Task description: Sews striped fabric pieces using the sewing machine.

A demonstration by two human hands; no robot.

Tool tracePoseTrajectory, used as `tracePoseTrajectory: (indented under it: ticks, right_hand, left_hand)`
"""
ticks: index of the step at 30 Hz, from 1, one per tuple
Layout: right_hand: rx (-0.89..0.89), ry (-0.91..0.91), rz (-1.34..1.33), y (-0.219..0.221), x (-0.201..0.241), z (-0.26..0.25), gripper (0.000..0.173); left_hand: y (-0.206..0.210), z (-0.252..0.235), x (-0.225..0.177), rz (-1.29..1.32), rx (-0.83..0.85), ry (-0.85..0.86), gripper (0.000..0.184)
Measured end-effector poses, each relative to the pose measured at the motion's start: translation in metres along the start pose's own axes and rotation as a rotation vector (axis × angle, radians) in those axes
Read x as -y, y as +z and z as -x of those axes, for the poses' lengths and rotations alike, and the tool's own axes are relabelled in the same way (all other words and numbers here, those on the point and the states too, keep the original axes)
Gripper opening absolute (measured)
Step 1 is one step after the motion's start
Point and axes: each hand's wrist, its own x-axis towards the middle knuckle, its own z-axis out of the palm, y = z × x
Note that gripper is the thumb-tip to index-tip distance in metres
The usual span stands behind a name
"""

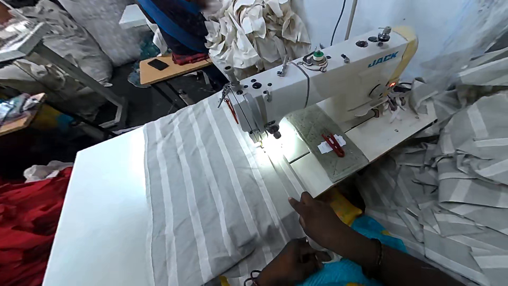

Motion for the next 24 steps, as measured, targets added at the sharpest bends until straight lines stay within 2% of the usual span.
tracePoseTrajectory:
  ticks: [4,7,11,13,15,17,19,21,22,24]
  right_hand:
    - [-0.017,0.019,-0.043,-0.008,0.004,-0.022,0.05]
    - [-0.075,0.006,-0.061,-0.013,0.005,-0.041,0.047]
    - [-0.141,-0.079,-0.09,-0.022,-0.001,-0.059,0.049]
    - [-0.093,-0.116,-0.156,-0.032,-0.01,-0.048,0.054]
    - [0.002,-0.121,-0.245,-0.042,-0.021,-0.019,0.06]
    - [-0.004,-0.088,-0.319,-0.04,-0.038,0.014,0.061]
    - [-0.192,-0.06,-0.457,-0.026,-0.055,0.038,0.049]
    - [-0.416,-0.033,-0.684,-0.017,-0.061,0.048,0.025]
    - [-0.49,-0.029,-0.806,-0.019,-0.059,0.051,0.016]
    - [-0.568,-0.034,-0.972,-0.027,-0.055,0.053,0.012]
  left_hand:
    - [0.0,-0.003,-0.002,-0.24,-0.318,-0.006,0.016]
    - [-0.002,-0.007,-0.014,-0.415,-0.488,-0.003,0.014]
    - [-0.011,-0.012,-0.037,-0.557,-0.563,-0.038,0.016]
    - [-0.012,-0.008,-0.051,-0.586,-0.598,0.004,0.015]
    - [-0.011,0.003,-0.071,-0.498,-0.562,0.119,0.02]
    - [-0.012,0.014,-0.094,-0.299,-0.419,0.217,0.023]
    - [-0.011,0.013,-0.106,-0.125,-0.245,0.308,0.023]
    - [-0.006,-0.001,-0.104,0.004,-0.096,0.333,0.024]
    - [-0.002,-0.012,-0.101,0.07,-0.054,0.29,0.027]
    - [0.008,-0.036,-0.091,0.323,-0.078,0.131,0.044]
